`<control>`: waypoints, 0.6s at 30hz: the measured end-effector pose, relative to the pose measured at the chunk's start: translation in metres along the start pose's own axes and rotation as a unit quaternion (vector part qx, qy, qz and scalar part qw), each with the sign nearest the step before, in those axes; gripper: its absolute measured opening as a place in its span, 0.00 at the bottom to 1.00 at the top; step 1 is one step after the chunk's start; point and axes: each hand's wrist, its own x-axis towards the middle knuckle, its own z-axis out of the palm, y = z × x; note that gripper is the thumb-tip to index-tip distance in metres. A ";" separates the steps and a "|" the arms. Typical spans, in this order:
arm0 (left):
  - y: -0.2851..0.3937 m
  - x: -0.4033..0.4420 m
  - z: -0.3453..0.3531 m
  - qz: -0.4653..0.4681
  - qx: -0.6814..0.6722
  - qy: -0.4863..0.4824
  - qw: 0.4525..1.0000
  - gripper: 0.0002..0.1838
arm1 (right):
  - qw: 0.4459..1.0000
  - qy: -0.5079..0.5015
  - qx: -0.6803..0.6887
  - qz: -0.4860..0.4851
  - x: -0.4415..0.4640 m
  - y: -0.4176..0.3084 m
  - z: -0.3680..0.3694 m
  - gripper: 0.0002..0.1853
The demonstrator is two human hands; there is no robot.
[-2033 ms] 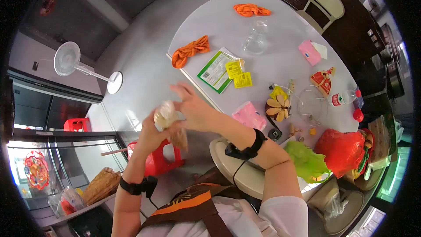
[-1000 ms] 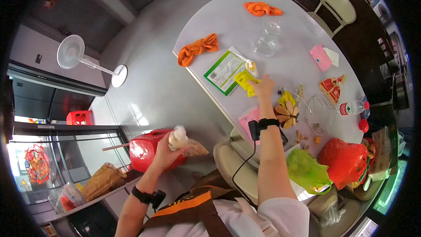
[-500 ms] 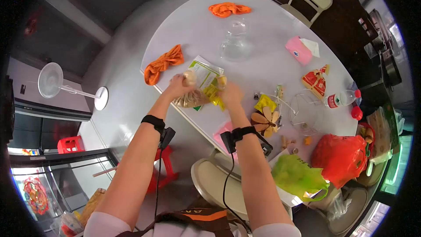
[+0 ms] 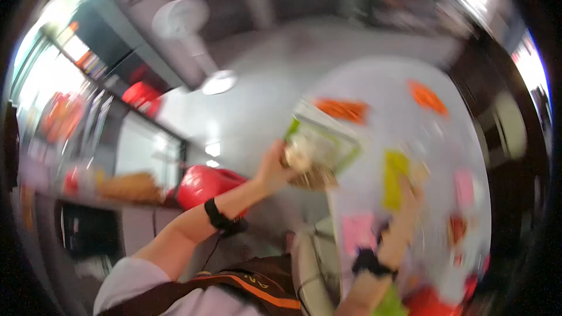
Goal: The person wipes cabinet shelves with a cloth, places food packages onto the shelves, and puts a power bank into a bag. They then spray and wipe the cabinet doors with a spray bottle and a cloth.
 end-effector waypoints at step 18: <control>0.363 -0.547 -0.599 -0.035 0.401 0.663 0.631 0.25 | 0.760 -0.578 0.292 -0.059 -0.212 -0.290 0.405 0.14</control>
